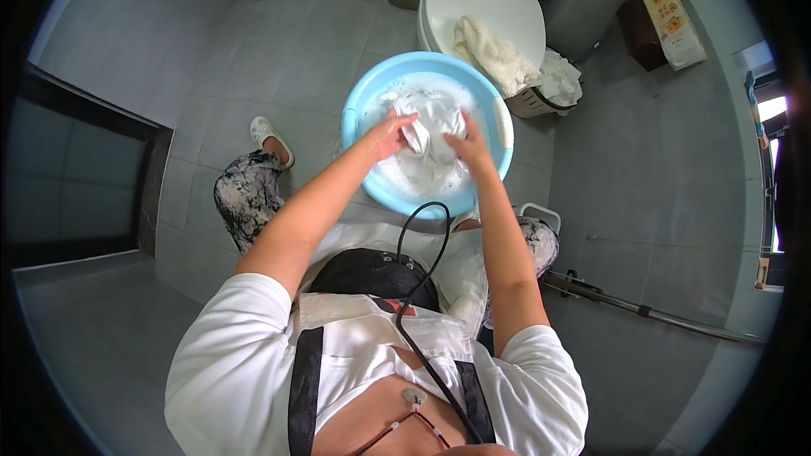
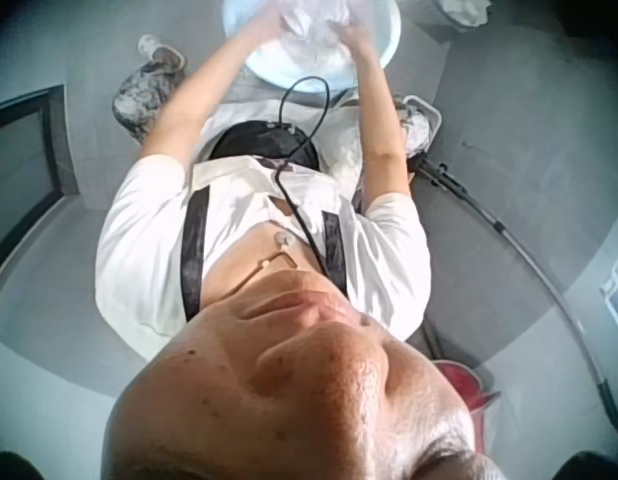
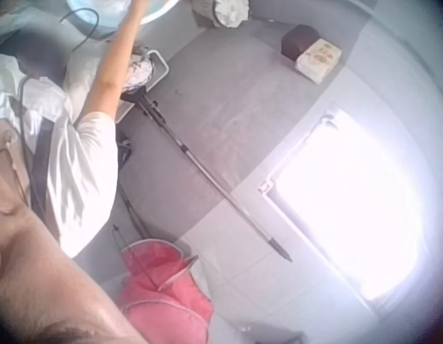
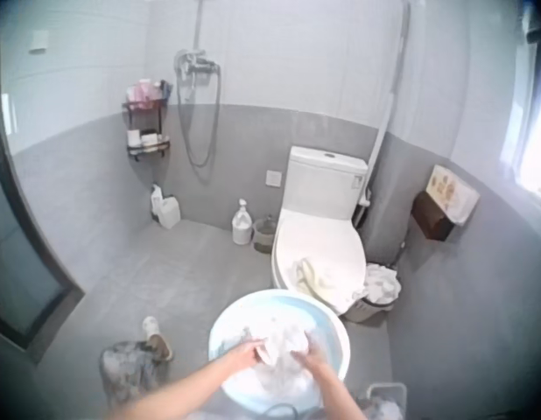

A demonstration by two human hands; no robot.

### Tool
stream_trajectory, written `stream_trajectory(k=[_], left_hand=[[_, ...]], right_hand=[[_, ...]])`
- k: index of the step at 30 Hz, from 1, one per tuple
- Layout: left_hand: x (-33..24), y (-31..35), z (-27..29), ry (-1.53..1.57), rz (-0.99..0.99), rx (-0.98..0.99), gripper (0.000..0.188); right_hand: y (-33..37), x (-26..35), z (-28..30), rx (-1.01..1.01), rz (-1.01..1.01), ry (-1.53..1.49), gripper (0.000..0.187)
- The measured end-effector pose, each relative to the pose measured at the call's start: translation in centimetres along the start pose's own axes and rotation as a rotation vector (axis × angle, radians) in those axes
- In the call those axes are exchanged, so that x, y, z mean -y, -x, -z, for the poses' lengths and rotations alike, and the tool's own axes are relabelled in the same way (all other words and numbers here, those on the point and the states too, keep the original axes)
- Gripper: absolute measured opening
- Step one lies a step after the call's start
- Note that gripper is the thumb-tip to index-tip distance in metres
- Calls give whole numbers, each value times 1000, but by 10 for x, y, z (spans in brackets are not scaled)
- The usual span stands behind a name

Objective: The person washes white garments by hand in a blue basin filled with soapy water. The person repeatedly scrubs the fabric together and lifts the items to check them.

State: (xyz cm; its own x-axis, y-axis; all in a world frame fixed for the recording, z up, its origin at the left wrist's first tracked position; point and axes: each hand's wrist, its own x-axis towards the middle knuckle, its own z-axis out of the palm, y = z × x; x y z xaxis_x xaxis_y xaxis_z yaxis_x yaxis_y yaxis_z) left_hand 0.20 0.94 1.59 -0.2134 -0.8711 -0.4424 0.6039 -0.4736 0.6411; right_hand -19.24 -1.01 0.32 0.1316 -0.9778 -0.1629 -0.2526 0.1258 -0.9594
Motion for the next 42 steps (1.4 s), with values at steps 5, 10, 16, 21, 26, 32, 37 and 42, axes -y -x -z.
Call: stream_trajectory(k=[5,10,16,21,26,32,37,42], left_hand=[[50,-19,23,-336,83,-40,44],[50,-2,3,-332,-91,-181,39],[-18,22,-16,-4,-3,105,32],[-73,41,-44,-8,-14,239,26],[-72,46,-53,175,86,248,39],[5,33,-48,229,236,89,56],[29,16,-9,132,277,80,57],[15,9,9,-1213,-575,-355,32]], right_hand=[[11,0,-18,163,1,710,63],[18,34,-9,336,23,883,52],[16,81,13,161,45,122,38],[20,110,22,95,33,-501,51],[19,107,19,142,124,-263,40],[25,56,-21,124,163,627,64],[27,28,-15,148,214,695,44],[22,33,-9,121,199,1109,42]])
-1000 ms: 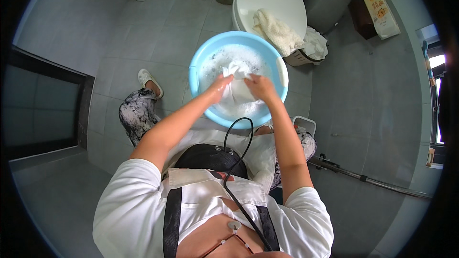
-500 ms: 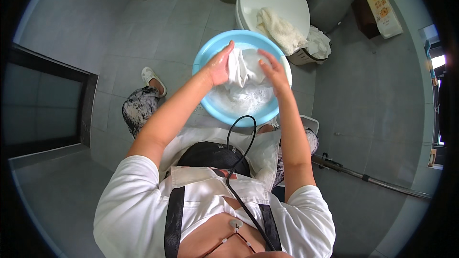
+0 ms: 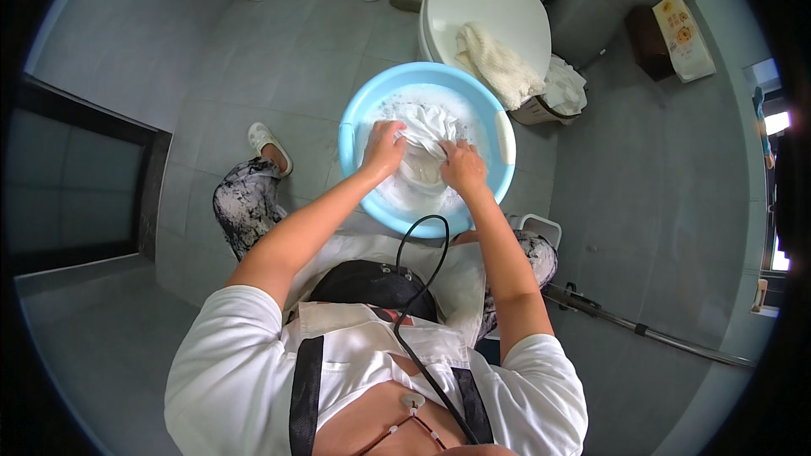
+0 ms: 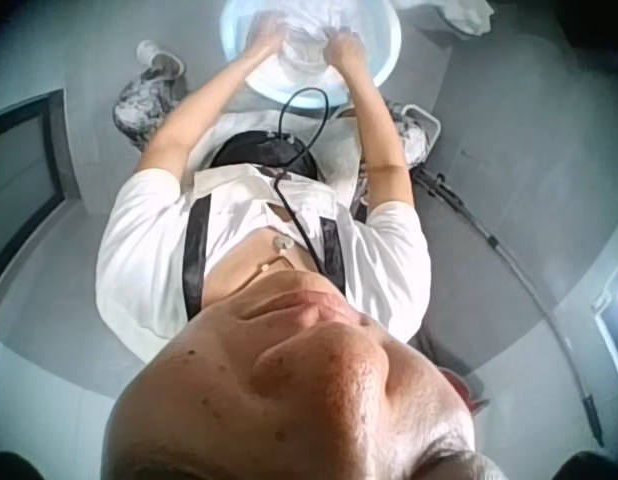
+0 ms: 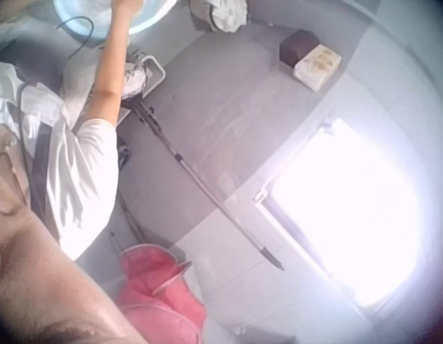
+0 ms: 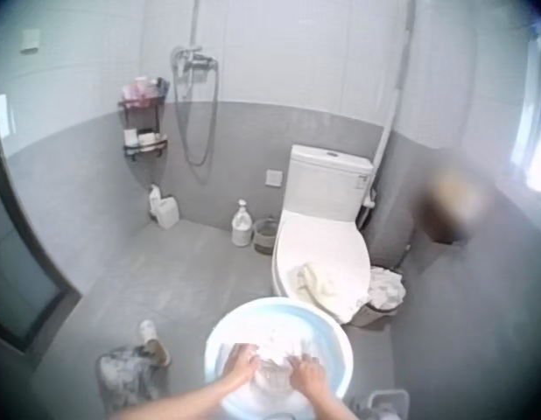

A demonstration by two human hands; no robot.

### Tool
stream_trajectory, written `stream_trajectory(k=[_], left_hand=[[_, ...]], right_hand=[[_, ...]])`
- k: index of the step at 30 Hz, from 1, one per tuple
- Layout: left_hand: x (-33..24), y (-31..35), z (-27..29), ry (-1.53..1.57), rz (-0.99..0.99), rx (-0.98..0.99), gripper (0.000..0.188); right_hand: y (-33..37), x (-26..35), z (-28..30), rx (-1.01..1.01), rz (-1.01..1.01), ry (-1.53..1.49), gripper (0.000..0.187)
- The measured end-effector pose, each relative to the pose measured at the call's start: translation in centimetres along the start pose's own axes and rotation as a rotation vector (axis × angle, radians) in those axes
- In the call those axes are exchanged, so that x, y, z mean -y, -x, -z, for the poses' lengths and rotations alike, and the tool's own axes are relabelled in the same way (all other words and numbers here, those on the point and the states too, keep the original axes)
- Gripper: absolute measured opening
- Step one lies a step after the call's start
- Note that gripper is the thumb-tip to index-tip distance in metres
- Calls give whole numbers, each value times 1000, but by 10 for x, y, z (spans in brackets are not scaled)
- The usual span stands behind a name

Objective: The person washes white garments by hand in a blue basin filled with soapy water. The person repeatedly scrubs the fabric together and lifts the items to check them.

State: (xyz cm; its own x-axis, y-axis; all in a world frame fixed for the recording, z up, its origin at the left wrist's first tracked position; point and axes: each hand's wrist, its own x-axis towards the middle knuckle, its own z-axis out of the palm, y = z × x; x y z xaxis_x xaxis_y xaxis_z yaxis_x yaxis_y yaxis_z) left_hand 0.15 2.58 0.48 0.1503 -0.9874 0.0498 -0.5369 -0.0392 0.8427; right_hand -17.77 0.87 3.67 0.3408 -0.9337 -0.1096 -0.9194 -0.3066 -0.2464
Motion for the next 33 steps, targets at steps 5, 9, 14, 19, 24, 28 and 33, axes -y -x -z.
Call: stream_trajectory(k=[5,9,14,19,24,28,33], left_hand=[[33,-17,-25,-318,-166,77,45],[51,-27,-41,6,71,166,40],[27,-32,-25,596,430,46,25],[30,-37,-14,991,515,-42,33],[-14,-38,7,1428,800,180,42],[-18,-39,8,1602,642,243,43],[-29,-33,2,1519,603,178,34]], right_hand=[[-12,28,-13,-4,-58,0,50],[-21,21,-44,60,-57,115,49],[-40,-10,-82,272,-44,189,32],[-44,19,-6,210,0,-40,31],[-30,24,46,84,222,-1024,39],[-6,40,56,-16,363,-915,35],[19,69,34,-232,382,-539,29]])
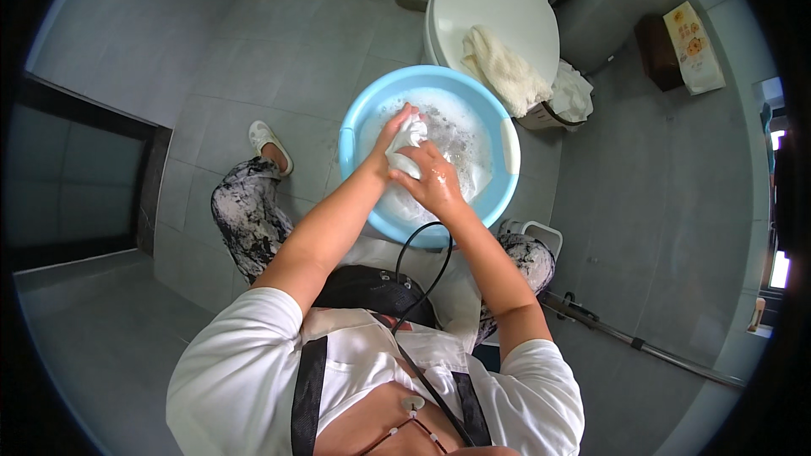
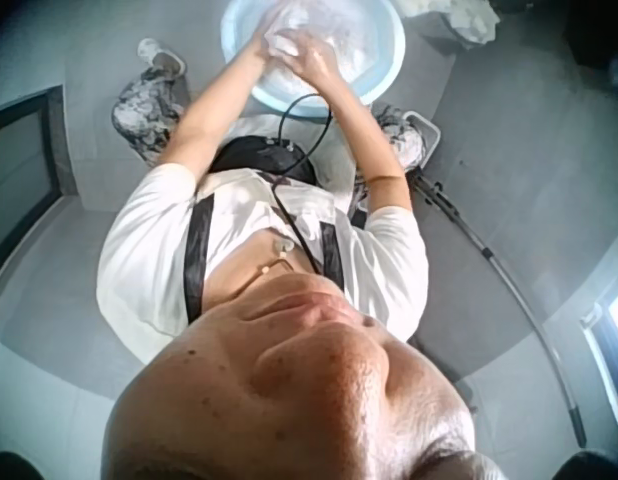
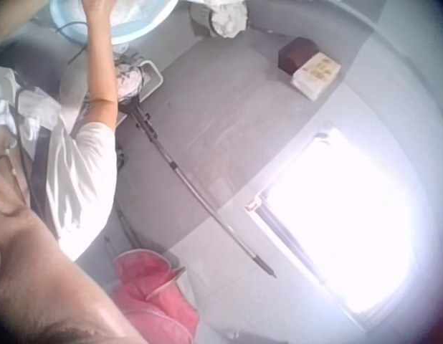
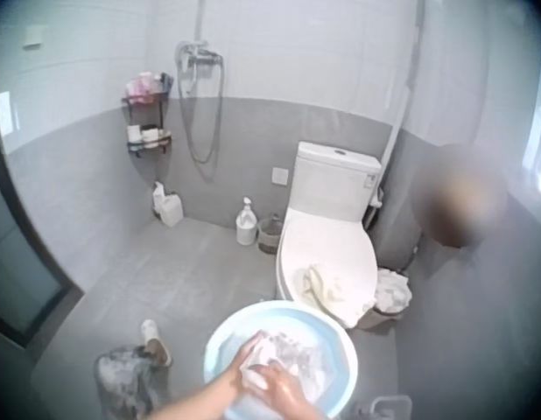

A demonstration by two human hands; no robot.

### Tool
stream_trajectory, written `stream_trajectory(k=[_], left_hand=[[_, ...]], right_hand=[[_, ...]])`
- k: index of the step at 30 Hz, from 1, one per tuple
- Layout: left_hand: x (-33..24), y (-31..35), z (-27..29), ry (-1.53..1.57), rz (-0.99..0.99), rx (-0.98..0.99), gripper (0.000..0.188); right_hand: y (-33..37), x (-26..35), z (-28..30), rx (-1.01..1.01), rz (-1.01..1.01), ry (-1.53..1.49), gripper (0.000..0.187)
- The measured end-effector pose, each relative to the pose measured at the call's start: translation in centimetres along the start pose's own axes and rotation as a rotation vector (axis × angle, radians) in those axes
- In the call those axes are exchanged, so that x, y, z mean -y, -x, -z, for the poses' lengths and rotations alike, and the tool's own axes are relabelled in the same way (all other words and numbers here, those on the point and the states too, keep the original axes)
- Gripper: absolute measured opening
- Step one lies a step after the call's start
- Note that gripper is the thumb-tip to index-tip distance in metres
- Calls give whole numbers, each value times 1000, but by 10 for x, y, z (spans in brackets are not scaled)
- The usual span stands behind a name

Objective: The person washes white garments by hand in a blue basin filled with soapy water. The person repeatedly scrubs the fabric together and lifts the items to check them.

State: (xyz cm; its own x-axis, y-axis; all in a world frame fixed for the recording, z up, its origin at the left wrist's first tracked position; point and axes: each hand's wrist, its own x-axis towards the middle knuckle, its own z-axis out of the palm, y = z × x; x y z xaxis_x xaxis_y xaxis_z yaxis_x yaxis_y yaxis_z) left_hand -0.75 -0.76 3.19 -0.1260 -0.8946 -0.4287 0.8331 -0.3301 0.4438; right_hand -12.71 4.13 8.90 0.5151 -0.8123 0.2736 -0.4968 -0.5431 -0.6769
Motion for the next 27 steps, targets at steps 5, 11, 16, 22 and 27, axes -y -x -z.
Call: stream_trajectory(k=[5,11,16,22,27], left_hand=[[14,9,-13,79,102,94,33],[45,-18,7,26,49,-232,31],[19,-18,11,-150,26,-279,27],[-16,-26,49,-4,-102,-394,33],[19,-39,60,-216,-229,-261,40]], right_hand=[[-11,-13,-22,-153,-166,187,22],[-25,-69,-15,-217,-424,165,32],[-9,-116,-7,-299,-471,-28,37],[0,-147,27,-165,-1013,-999,42],[-6,-127,15,-77,-649,-34,51]])
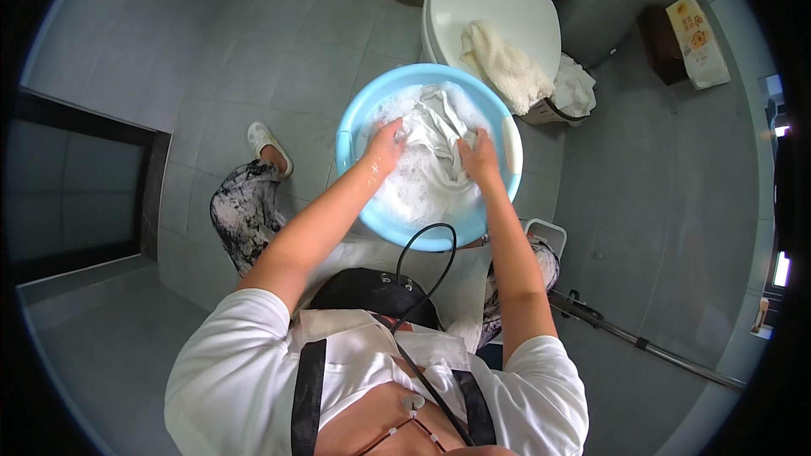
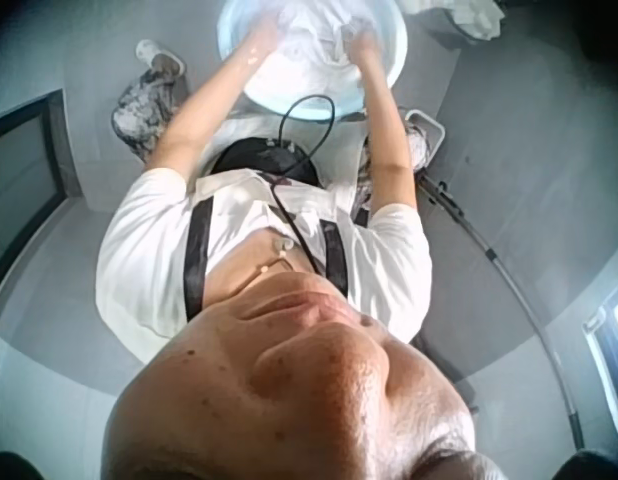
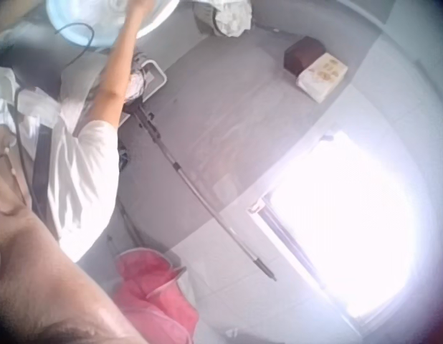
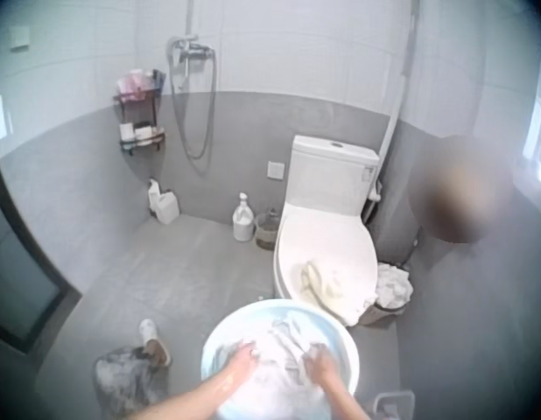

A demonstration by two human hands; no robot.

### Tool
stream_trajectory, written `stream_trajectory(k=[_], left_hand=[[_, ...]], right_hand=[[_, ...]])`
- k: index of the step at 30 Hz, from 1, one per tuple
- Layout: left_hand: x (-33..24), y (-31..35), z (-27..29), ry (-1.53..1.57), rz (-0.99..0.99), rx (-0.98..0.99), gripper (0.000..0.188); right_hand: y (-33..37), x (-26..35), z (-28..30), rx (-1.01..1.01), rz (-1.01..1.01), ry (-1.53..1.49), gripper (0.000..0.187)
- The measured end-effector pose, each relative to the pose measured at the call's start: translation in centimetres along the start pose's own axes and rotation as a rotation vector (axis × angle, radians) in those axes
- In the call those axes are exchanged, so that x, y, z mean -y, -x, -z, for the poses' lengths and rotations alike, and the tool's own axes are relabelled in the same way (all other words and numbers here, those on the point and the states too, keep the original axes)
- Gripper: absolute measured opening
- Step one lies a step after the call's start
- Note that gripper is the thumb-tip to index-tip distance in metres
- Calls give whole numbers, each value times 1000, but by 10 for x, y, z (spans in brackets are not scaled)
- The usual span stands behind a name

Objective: The person washes white garments by hand in a blue basin filled with soapy water. The person repeatedly scrubs the fabric together and lifts the items to check them.

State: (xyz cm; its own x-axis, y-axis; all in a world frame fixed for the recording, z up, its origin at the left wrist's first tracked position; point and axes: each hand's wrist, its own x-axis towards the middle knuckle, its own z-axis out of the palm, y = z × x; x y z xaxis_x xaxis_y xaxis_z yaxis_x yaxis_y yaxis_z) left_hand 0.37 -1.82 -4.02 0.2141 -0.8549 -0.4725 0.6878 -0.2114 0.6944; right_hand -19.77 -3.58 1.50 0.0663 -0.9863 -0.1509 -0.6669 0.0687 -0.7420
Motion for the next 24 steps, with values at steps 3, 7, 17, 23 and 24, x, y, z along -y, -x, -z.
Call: stream_trajectory(k=[3,7,17,23,24], left_hand=[[-18,28,-44,245,292,-18,39],[-8,18,-58,180,355,58,34],[-11,8,-11,19,287,-195,33],[0,20,-30,488,268,-160,43],[10,14,-24,465,279,-143,45]], right_hand=[[-2,17,-7,-96,114,186,51],[-36,3,-26,102,-169,-300,47],[-30,-25,-34,-235,-368,-574,47],[-10,41,-30,40,-32,457,47],[-13,37,-33,85,-18,533,39]])
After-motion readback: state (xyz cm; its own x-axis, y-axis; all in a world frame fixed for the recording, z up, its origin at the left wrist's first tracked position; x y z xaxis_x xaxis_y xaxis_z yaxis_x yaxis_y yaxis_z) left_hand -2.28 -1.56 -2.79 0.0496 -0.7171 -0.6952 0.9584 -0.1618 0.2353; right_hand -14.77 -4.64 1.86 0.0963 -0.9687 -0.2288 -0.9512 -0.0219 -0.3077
